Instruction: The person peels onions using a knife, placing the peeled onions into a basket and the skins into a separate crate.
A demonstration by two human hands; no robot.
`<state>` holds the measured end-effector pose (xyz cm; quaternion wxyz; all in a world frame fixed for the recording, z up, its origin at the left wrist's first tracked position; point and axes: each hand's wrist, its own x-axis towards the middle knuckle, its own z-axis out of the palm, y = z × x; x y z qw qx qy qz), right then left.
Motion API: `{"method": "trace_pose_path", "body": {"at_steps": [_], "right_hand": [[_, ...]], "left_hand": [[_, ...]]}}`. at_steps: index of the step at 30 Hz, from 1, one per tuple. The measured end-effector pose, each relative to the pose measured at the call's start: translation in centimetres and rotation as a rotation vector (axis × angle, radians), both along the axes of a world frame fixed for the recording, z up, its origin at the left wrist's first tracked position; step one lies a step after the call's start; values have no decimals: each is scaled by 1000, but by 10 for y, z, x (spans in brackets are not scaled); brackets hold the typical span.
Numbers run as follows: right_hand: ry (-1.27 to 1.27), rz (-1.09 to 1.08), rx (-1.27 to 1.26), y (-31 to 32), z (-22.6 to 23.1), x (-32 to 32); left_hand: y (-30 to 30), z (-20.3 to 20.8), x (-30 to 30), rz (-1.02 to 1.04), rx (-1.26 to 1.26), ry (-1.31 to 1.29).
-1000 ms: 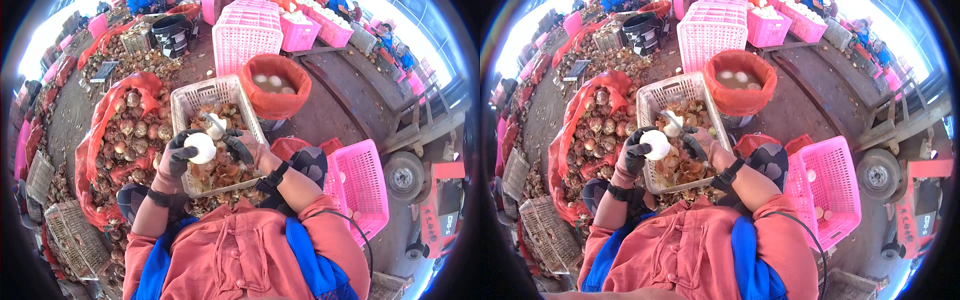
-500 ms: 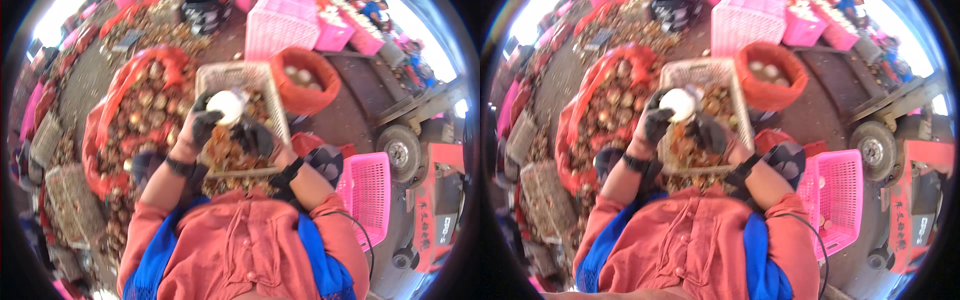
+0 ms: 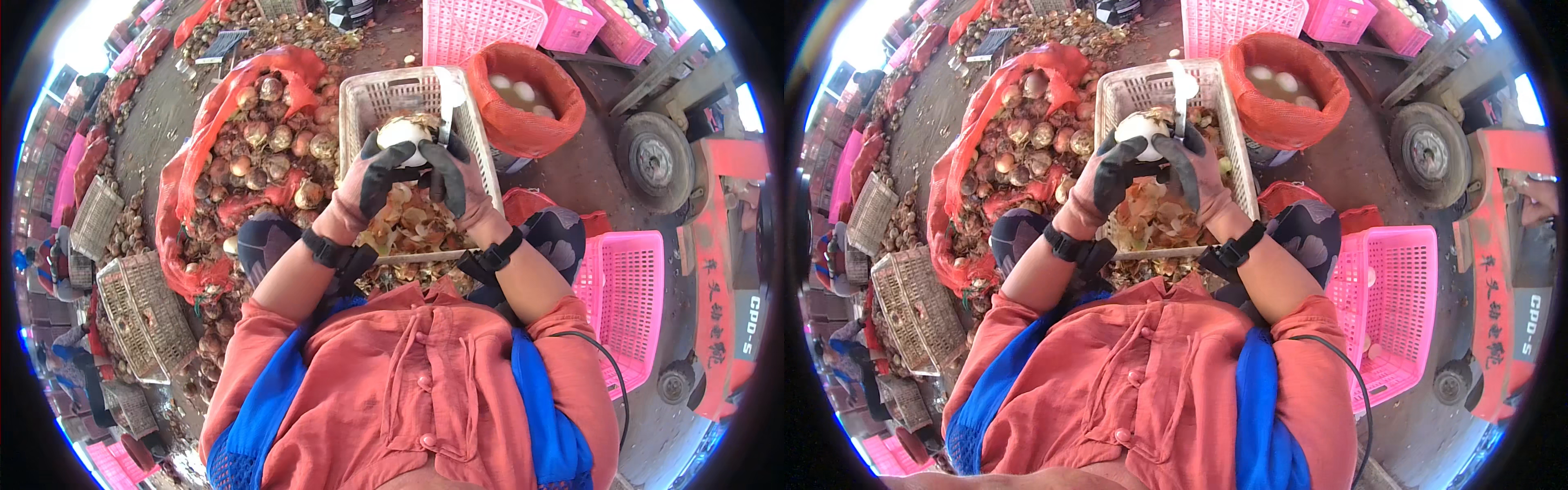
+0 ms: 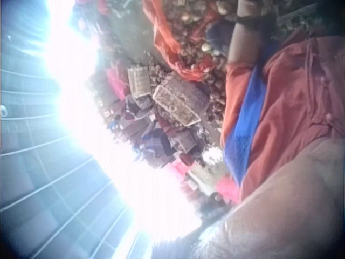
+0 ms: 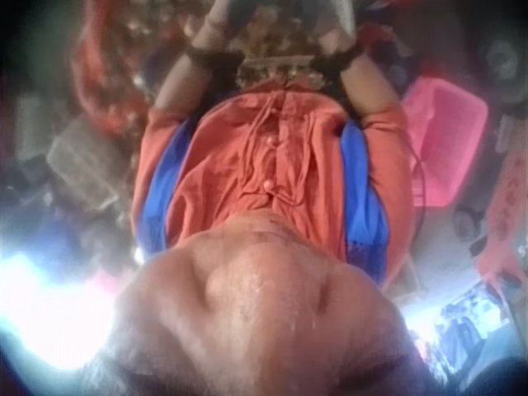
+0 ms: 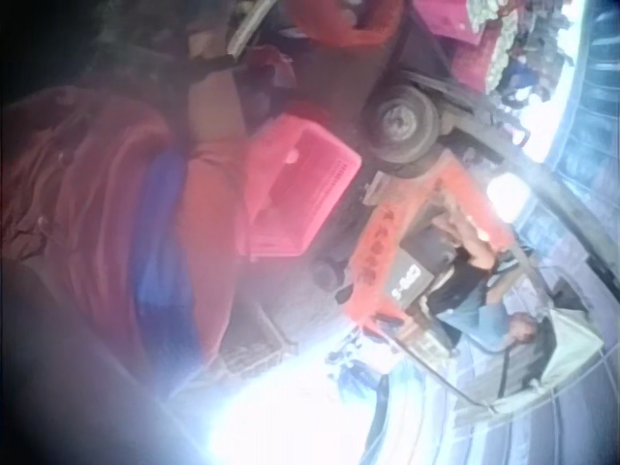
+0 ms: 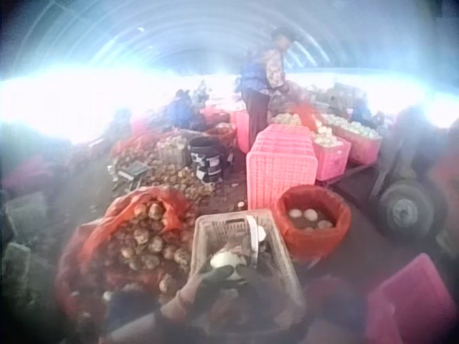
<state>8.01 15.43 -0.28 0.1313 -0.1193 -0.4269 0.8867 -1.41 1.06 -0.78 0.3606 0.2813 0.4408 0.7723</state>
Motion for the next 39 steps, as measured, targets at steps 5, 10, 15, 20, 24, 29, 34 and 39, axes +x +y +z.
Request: {"method": "trace_pose_path", "body": {"at_steps": [5, 10, 15, 20, 24, 29, 34, 39], "right_hand": [[69, -86, 325, 10, -30, -7], [-267, 55, 516, 2, 12, 2], [-150, -174, 904, 2, -37, -10], [-135, -338, 1148, 7, -58, -12], [-34, -188, 582, 43, -53, -12], [-63, -2, 668, 29, -12, 0], [134, -240, 1168, 17, 7, 22], [130, -315, 1598, 6, -12, 18]], "left_hand": [[6, 4, -3, 111, -75, -32], [6, 8, -1, 324, -239, 334], [8, -3, -1, 316, -267, 346], [6, -9, -15, 47, -203, -89], [12, -13, -13, -165, -19, -367], [2, -8, -17, -258, 148, -461], [-1, -22, -32, 6, 70, -327], [4, -11, -31, 105, 43, -136]]}}
